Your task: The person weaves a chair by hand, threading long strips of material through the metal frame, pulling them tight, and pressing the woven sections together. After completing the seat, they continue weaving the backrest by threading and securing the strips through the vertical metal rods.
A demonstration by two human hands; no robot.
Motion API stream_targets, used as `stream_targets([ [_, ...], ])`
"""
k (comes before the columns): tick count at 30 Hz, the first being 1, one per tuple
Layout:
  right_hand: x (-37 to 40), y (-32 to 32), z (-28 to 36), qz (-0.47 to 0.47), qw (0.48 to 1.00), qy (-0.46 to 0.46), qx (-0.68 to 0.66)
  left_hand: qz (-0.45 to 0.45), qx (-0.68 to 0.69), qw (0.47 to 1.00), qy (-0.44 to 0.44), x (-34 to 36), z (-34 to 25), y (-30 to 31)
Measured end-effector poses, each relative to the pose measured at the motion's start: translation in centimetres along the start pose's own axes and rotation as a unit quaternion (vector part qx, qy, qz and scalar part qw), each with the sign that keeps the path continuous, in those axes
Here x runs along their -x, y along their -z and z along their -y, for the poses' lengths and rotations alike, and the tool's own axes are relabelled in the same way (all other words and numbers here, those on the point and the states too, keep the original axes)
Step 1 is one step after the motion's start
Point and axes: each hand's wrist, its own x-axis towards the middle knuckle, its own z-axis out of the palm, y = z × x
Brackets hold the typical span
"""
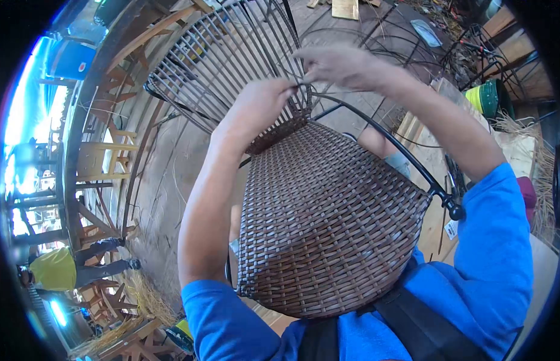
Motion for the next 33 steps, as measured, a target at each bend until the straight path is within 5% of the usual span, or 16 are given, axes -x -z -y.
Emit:
stream_targets([
  [1,-0.1,-0.9,0.8,0.058,0.994,0.021,-0.085,0.003,0.010,1.000,0.016,-1.0,-0.5,0.0],
  [4,0.5,-1.9,-5.8,0.134,0.978,-0.160,-0.027,0.005,-0.080,0.990,0.116,-0.6,2.2,0.7],
  [5,0.6,-1.3,-6.9,0.143,0.978,-0.125,0.088,-0.009,-0.092,0.990,0.107,0.0,3.4,0.5],
  [8,0.2,-5.6,-5.1,0.150,0.978,-0.144,0.010,-0.001,-0.075,0.989,0.127,-0.6,3.6,-2.3],
  [9,-0.9,-5.9,-2.4,0.187,0.973,-0.133,0.026,-0.040,-0.065,0.995,0.060,-1.4,4.2,-4.1],
  [12,-2.6,-7.8,-4.3,0.142,0.987,-0.072,0.026,0.004,-0.141,0.976,0.165,-2.2,3.2,-3.1],
  [17,-2.9,-9.9,-4.4,0.079,0.991,-0.100,-0.040,-0.049,-0.161,0.973,0.159,-2.9,7.0,-5.6],
  [21,-2.1,-10.9,-4.0,0.011,0.993,-0.082,-0.079,-0.143,-0.115,0.961,0.205,-4.5,7.2,-7.3],
  [24,-1.9,-11.9,-6.7,0.001,0.983,-0.164,-0.088,-0.261,-0.056,0.930,0.255,-5.3,6.2,-7.9],
  [25,-1.8,-12.6,-7.5,0.014,0.982,-0.185,-0.038,-0.312,-0.035,0.926,0.210,-5.4,7.2,-8.6],
  [28,-1.2,-13.9,-8.7,0.010,0.983,-0.178,-0.036,-0.236,-0.006,0.963,0.133,-5.5,7.8,-9.3],
  [33,-1.7,-11.9,-6.4,0.076,0.970,-0.219,-0.077,-0.201,0.011,0.965,0.169,-6.5,9.2,-12.3],
])
